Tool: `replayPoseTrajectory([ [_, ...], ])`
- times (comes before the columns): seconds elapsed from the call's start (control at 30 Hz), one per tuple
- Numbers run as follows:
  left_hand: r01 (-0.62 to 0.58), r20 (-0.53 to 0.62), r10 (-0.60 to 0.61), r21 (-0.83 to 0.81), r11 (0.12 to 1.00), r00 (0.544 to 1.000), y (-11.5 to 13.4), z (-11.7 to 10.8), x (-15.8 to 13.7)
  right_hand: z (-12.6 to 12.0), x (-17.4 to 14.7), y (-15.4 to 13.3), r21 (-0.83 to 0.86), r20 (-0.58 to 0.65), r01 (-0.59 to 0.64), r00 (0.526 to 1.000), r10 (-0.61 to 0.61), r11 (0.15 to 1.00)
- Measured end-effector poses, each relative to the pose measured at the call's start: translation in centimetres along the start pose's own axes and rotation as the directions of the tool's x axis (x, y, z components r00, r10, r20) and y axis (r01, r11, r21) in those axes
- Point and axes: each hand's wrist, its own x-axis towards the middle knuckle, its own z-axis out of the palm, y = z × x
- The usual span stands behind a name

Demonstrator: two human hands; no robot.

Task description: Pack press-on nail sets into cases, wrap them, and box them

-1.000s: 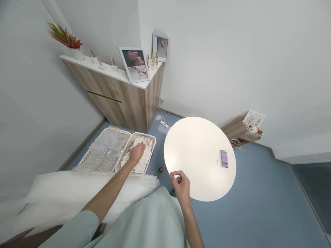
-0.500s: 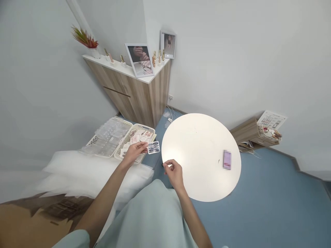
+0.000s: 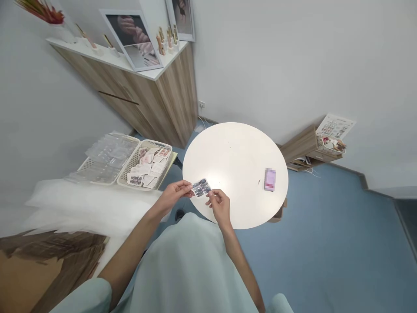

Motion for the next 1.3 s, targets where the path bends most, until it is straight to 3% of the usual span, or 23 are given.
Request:
replayPoseTrajectory([
  [0.1,0.052,0.071,-0.051,-0.012,0.999,0.996,-1.0,1.8,-0.4,-2.0,0.9,-0.3,-0.009,-0.05,0.069,0.996,-0.069,0.998],
  [0.27,0.133,0.19,-0.107,-0.128,0.983,0.976,-1.9,3.6,-0.7,-3.9,2.8,-1.5,0.079,0.061,0.087,0.994,-0.092,0.993],
  [0.43,0.228,0.378,-0.061,-0.414,0.881,0.924,-2.1,4.6,-0.6,-3.6,3.2,-2.7,0.168,0.148,0.024,0.988,-0.049,0.985],
  [0.57,0.218,0.399,0.004,-0.509,0.833,0.917,-2.6,5.0,-0.6,-2.6,3.2,-3.1,0.241,0.219,-0.044,0.976,-0.01,0.97],
  [0.63,0.19,0.355,0.005,-0.514,0.837,0.935,-2.7,4.8,-0.7,-2.1,3.3,-3.1,0.233,0.208,-0.041,0.978,-0.008,0.972],
  [0.7,0.151,0.278,-0.011,-0.486,0.861,0.96,-2.5,4.5,-0.8,-1.4,3.3,-3.1,0.172,0.122,-0.007,0.992,-0.014,0.985],
  [0.8,0.08,0.121,-0.039,-0.353,0.932,0.992,-2.0,3.7,-1.0,-0.1,3.0,-3.5,0.034,-0.033,0.07,0.997,-0.069,0.997],
  [0.87,0.023,0.004,-0.023,-0.237,0.971,1.0,-2.0,3.3,-0.9,0.9,2.6,-3.9,-0.053,-0.053,0.116,0.992,-0.119,0.992],
  [0.97,-0.051,-0.136,0.035,-0.115,0.992,0.99,-2.4,2.9,-0.7,2.4,1.7,-4.5,-0.149,-0.043,0.169,0.983,-0.177,0.974],
  [1.1,-0.111,-0.237,0.1,-0.032,0.993,0.966,-3.2,2.5,-0.3,3.7,1.4,-4.5,-0.233,-0.085,0.185,0.974,-0.21,0.955],
  [1.3,-0.135,-0.299,0.127,-0.007,0.991,0.946,-2.8,0.7,-0.7,3.4,3.0,-3.7,-0.205,-0.141,0.075,0.984,-0.105,0.976],
])
